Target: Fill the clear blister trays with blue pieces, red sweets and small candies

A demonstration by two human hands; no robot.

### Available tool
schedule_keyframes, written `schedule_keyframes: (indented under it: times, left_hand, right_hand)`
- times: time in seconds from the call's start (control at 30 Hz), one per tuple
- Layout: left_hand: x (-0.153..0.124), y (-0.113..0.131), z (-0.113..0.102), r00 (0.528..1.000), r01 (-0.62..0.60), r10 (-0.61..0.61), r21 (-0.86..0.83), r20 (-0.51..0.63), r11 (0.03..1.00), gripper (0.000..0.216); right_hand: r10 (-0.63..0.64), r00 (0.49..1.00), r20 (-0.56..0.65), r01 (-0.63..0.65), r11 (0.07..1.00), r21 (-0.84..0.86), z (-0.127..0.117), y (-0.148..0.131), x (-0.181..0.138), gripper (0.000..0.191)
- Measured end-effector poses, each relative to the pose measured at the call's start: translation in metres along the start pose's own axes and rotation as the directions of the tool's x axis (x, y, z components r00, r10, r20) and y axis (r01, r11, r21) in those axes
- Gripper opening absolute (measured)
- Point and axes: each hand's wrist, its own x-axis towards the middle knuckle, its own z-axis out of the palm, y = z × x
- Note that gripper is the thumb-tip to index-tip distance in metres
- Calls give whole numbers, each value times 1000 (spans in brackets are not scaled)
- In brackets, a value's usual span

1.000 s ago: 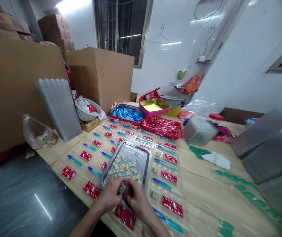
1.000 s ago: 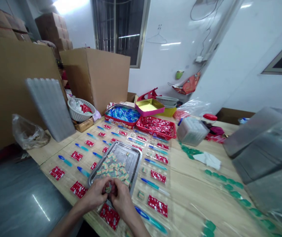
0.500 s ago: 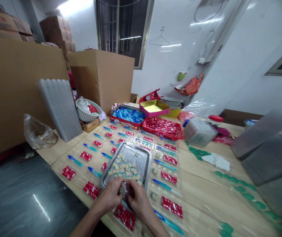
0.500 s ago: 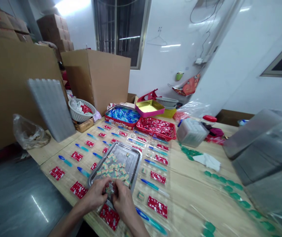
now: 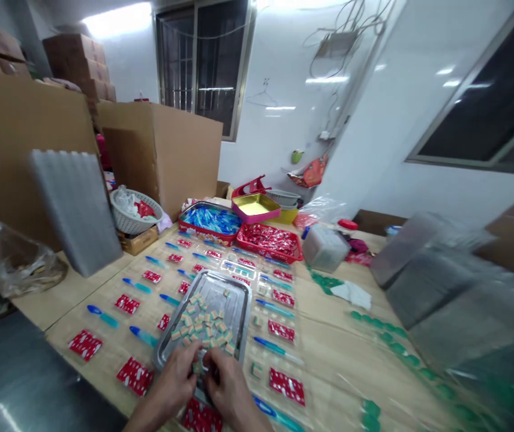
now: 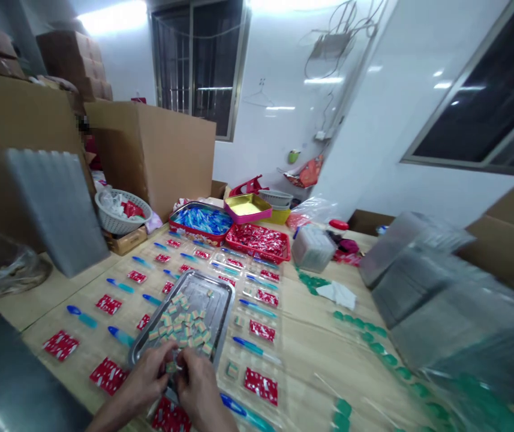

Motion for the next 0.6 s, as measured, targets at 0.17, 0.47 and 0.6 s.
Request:
schedule_keyframes:
  times: [0.17, 0.47, 0.6]
  left_hand:
    - [4, -9, 5, 999, -36, 36, -44, -8, 998, 70]
    - [5, -2, 1, 999, -29, 27, -80, -21, 996, 72]
    - [7, 6, -7, 1000, 0, -1, -93, -9, 996, 71]
  right_hand:
    - [-76, 997, -10, 76, 997, -14, 0, -1, 3, 34]
    - [-168, 984, 62, 175, 975, -135, -4, -7, 7, 35]
    - [-271, 957, 108, 290, 923, -254, -3, -6, 10, 25]
